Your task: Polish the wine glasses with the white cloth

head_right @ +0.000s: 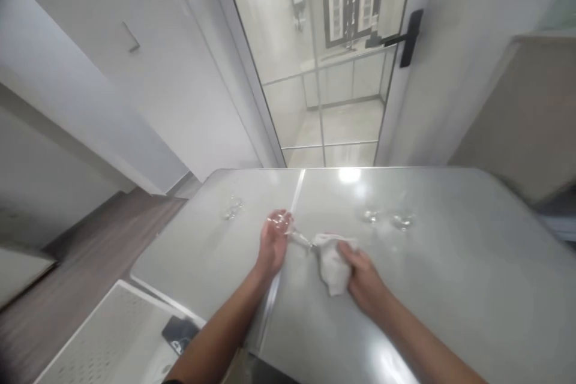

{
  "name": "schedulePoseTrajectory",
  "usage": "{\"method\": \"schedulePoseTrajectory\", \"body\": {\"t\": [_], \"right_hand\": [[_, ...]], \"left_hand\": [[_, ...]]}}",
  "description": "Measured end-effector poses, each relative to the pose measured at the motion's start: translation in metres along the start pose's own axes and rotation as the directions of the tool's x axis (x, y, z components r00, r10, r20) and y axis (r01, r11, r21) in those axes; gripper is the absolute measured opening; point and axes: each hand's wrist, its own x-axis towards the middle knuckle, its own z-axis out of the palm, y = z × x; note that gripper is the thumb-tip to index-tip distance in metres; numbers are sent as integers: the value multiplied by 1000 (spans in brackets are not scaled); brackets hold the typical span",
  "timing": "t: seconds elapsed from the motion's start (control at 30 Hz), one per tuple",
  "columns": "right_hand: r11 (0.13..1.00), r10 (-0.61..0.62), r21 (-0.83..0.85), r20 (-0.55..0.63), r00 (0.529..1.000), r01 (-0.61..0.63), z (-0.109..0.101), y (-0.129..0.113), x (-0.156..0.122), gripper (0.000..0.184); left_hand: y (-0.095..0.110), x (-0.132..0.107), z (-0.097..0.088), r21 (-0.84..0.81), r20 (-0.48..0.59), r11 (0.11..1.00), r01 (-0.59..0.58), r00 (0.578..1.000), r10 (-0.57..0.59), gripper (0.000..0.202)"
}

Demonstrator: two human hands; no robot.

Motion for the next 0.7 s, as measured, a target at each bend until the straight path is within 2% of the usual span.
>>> {"method": "schedulePoseTrajectory", "body": {"t": [0.1,0.17,0.27,0.37,0.47,0.53,0.57,0.63,0.7], "right_hand": [[994,9,105,95,995,-19,15,-4,-5,47],[989,35,136,193,981,-62,20,-2,-5,46],[992,-38,122,169,985,18,19,0,0,45],[987,-155,-15,105,982,157,12,2,6,45],[938,-266,-214,62,962,273,3,5,11,32],[887,-308,-362,-2,951,286,-3,8,13,27],[861,-323,-430,-48,945,272,-5,9,13,28],[811,-365,-530,-128,922,248,-6,9,13,32],[759,-437,-591,-147,888,276,-6,3,10,35]], "left_hand": [[4,-2,0,70,33,994,-78,997,75,65],[0,-6,-1,93,147,995,-40,989,26,72],[-9,-12,-7,123,293,992,1,955,-37,80],[-18,-15,-18,198,382,980,-19,922,-59,78],[-24,-16,-26,364,468,931,-6,866,-178,76],[-26,-16,-27,404,508,915,1,832,-225,73],[-26,-16,-26,383,522,924,-4,826,-213,72],[-25,-15,-24,286,502,958,-28,856,-125,72],[-22,-12,-22,190,397,980,-56,918,-25,76]]}}
